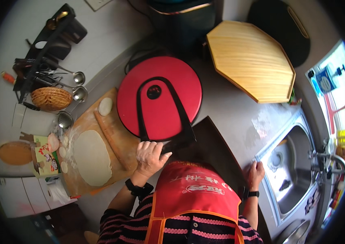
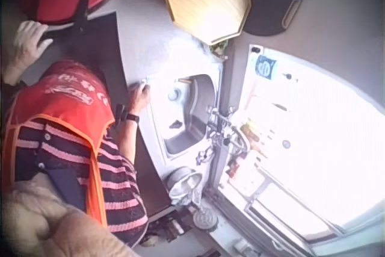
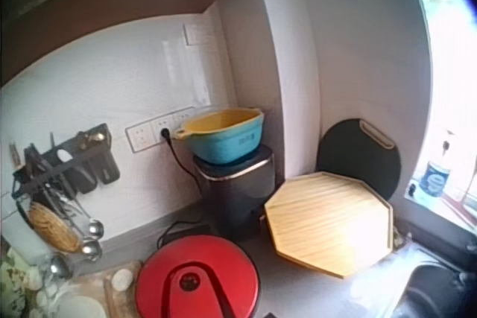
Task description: Rolling out dough and cooking flatbread on an electric grill.
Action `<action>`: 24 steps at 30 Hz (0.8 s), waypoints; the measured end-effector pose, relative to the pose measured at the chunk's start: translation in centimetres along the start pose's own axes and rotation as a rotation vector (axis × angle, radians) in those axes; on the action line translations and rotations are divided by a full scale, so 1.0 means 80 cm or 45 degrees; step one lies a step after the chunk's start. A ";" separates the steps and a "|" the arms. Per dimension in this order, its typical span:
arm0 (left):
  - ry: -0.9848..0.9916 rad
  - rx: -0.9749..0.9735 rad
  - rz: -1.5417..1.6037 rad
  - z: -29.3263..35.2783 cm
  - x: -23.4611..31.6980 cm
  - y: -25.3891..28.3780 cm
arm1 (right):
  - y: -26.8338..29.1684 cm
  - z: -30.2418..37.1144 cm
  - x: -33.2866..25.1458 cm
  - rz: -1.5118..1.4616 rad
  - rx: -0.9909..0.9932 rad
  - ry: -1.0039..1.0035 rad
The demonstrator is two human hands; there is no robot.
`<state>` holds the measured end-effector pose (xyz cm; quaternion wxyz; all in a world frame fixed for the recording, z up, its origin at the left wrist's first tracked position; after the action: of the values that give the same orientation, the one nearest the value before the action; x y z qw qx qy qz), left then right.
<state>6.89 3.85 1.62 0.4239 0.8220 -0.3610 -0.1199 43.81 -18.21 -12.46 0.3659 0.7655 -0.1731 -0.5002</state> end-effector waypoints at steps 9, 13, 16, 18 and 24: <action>0.075 0.040 0.028 0.012 0.003 -0.001 | 0.002 -0.001 -0.009 0.138 -0.014 0.119; 0.098 0.060 0.018 0.010 0.011 -0.001 | 0.005 -0.002 -0.016 0.137 -0.040 0.146; 0.130 0.059 0.011 0.009 0.018 -0.004 | 0.004 -0.004 -0.007 0.160 -0.072 0.187; 0.134 0.108 0.008 0.004 0.022 -0.007 | 0.003 -0.004 -0.011 0.121 -0.088 0.223; 0.258 0.126 -0.044 0.000 0.032 -0.030 | 0.004 -0.003 -0.021 0.091 -0.109 0.246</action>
<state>9.85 2.97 0.01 0.4150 0.8558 -0.3077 -0.0257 43.32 -17.26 -11.10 0.4309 0.7871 -0.1426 -0.4177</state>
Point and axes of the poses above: each hand's wrist, its own z-axis away from the middle knuckle, its own y-axis out of the back of the hand, x = y × z, the point moved 3 cm from there along -z, towards the middle knuckle, and after that the axes turned 15 degrees about x, right-handed, at the moved point
